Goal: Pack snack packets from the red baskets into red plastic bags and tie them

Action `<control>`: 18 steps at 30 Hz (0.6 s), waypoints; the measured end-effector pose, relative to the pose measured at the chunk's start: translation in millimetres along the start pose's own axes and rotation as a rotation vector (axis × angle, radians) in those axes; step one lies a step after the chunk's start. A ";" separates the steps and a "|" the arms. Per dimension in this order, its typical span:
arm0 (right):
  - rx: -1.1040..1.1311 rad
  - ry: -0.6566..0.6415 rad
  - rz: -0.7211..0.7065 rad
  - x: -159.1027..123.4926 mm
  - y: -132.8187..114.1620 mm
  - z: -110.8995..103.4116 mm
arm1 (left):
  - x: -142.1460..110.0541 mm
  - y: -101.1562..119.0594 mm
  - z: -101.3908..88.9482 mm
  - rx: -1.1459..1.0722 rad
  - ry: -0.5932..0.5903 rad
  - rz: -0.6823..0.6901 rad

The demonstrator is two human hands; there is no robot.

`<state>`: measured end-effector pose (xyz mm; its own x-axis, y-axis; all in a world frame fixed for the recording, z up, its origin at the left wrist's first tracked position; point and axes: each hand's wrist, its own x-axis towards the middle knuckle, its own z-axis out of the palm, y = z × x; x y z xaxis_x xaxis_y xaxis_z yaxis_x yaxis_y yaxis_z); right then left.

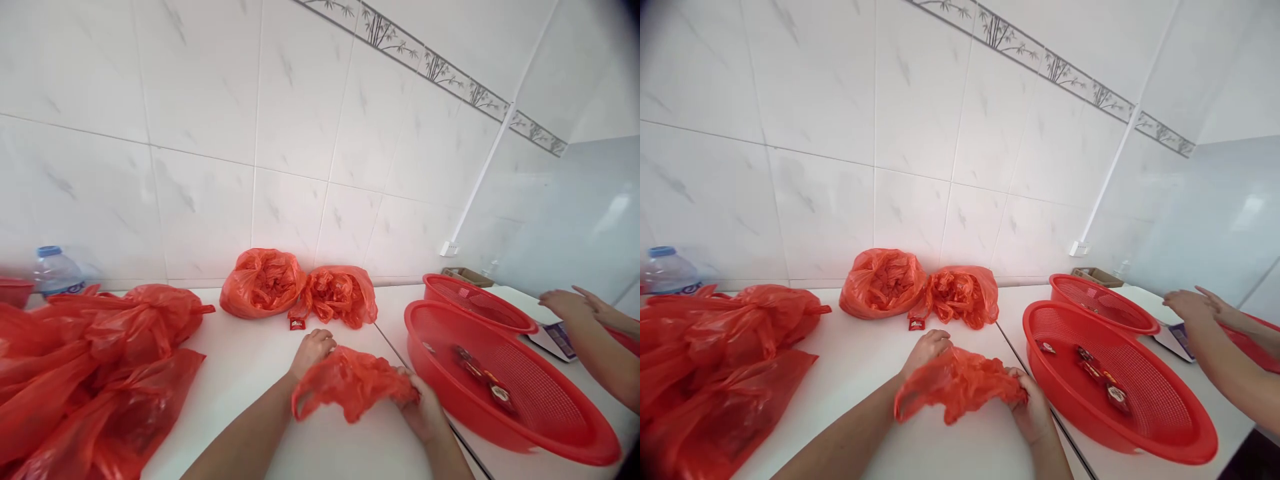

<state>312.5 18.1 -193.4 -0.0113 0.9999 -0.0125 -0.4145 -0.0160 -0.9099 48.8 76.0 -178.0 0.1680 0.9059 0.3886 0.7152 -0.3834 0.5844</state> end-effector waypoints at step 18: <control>-0.555 0.386 -0.319 -18.1 8.7 17.9 | -42.7 -1.8 -28.5 0.157 -0.109 -0.036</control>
<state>292.9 -0.2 -193.7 0.3948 0.8881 0.2354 0.1775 0.1777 -0.9679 21.0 32.9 -175.3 0.2073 0.9358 0.2850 0.8179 -0.3256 0.4744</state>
